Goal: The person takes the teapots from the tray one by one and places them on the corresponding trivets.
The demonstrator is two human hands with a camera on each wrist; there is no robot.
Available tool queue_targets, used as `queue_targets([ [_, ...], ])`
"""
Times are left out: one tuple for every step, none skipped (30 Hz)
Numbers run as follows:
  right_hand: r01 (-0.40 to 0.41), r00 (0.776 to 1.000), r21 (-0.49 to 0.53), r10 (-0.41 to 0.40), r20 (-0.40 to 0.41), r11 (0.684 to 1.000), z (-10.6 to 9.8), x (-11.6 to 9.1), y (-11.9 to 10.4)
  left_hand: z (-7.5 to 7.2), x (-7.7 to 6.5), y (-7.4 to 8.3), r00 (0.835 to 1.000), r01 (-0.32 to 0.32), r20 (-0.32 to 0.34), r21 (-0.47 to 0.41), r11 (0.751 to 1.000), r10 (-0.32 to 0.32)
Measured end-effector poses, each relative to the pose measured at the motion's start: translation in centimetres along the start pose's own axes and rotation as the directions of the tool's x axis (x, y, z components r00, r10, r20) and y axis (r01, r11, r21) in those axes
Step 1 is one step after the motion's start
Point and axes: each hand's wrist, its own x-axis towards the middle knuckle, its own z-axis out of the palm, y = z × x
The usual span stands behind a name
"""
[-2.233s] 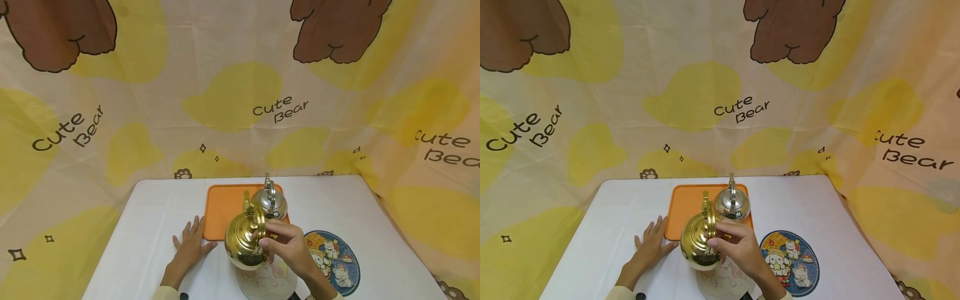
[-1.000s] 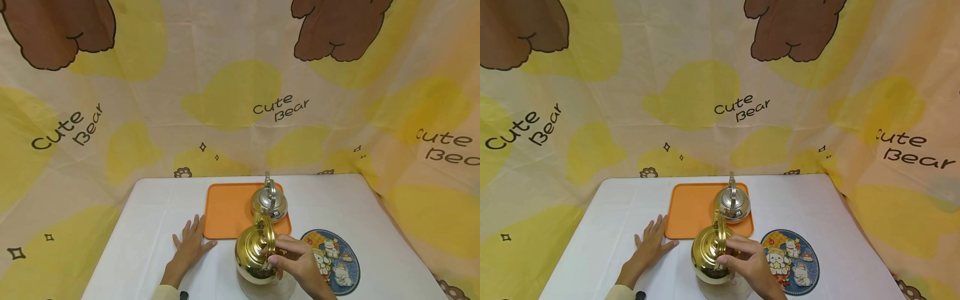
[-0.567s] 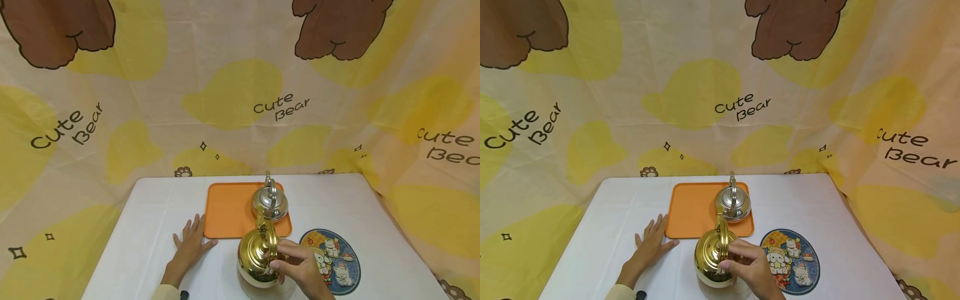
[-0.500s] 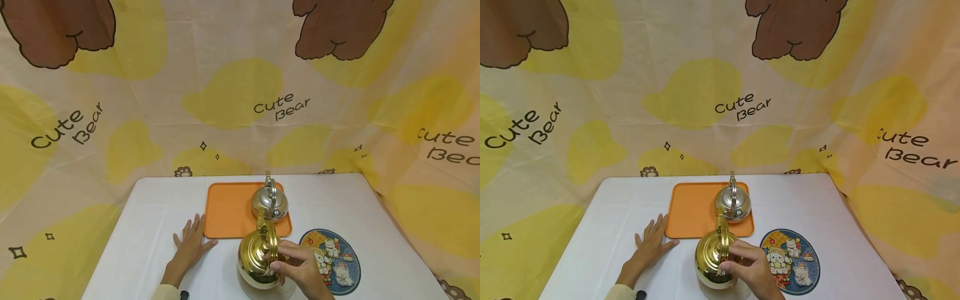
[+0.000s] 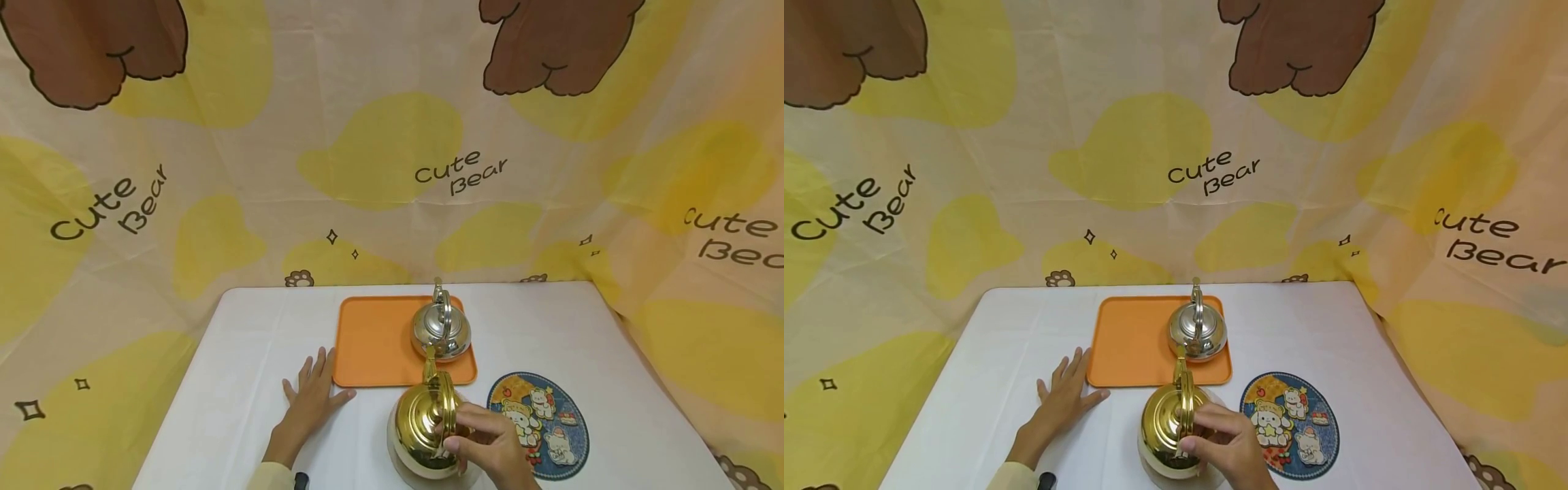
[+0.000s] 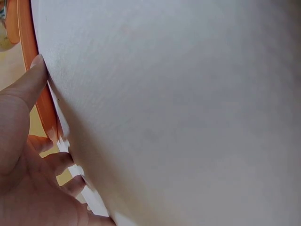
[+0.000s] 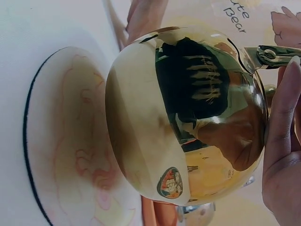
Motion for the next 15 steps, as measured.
queue_targets([
  [0.002,1.000,0.003,-0.002,0.001,1.000,-0.02,-0.07,0.10,0.01,0.01,-0.02,1.000,-0.001,0.000,-0.005,1.000,0.001],
  [0.002,1.000,0.009,-0.002,0.002,1.000,-0.04,-0.12,0.19,0.02,0.02,-0.03,1.000,-0.003,0.000,-0.008,1.000,0.003],
  [-0.004,1.000,0.017,0.004,0.000,1.000,-0.04,-0.19,0.26,0.04,0.03,-0.06,1.000,-0.002,0.003,-0.011,1.000,0.002],
  [-0.007,1.000,0.023,0.007,0.000,1.000,-0.08,-0.25,0.36,0.05,0.04,-0.08,1.000,-0.001,0.006,-0.012,1.000,0.001],
  [-0.010,1.000,0.029,0.010,0.000,1.000,-0.09,-0.29,0.43,0.04,0.03,-0.09,1.000,-0.002,0.004,-0.013,1.000,0.002],
  [-0.016,1.000,0.033,0.016,-0.002,0.999,-0.10,-0.35,0.49,0.03,0.03,-0.09,1.000,-0.004,0.002,-0.013,1.000,0.004],
  [-0.026,1.000,0.038,0.026,-0.006,0.999,-0.10,-0.40,0.53,0.03,0.02,-0.09,1.000,-0.003,0.002,-0.012,1.000,0.003],
  [-0.025,1.000,0.039,0.025,-0.007,0.999,-0.10,-0.44,0.60,0.02,0.02,-0.09,1.000,-0.003,0.003,-0.010,1.000,0.003],
  [-0.028,1.000,0.038,0.028,-0.009,0.999,-0.11,-0.49,0.64,0.01,0.03,-0.09,1.000,-0.003,0.004,-0.007,1.000,0.003],
  [-0.028,1.000,0.037,0.028,-0.009,0.999,-0.12,-0.54,0.69,0.00,0.01,-0.08,1.000,-0.003,0.004,-0.007,1.000,0.003],
  [-0.029,1.000,0.038,0.029,-0.011,0.999,-0.12,-0.58,0.74,0.01,0.01,-0.08,1.000,-0.004,0.004,-0.008,1.000,0.004],
  [-0.026,1.000,0.039,0.027,-0.010,0.999,-0.14,-0.62,0.80,0.00,0.00,-0.07,1.000,-0.006,0.003,-0.010,1.000,0.006],
  [-0.027,1.000,0.040,0.028,-0.011,0.999,-0.18,-0.67,0.87,0.02,0.00,-0.06,1.000,-0.007,0.004,-0.011,1.000,0.007],
  [-0.026,1.000,0.041,0.026,-0.011,0.999,-0.21,-0.71,0.96,0.02,0.01,-0.07,1.000,-0.007,0.004,-0.012,1.000,0.007],
  [-0.026,1.000,0.042,0.026,-0.010,0.999,-0.25,-0.75,1.04,0.03,0.01,-0.06,1.000,-0.007,0.005,-0.013,1.000,0.007],
])
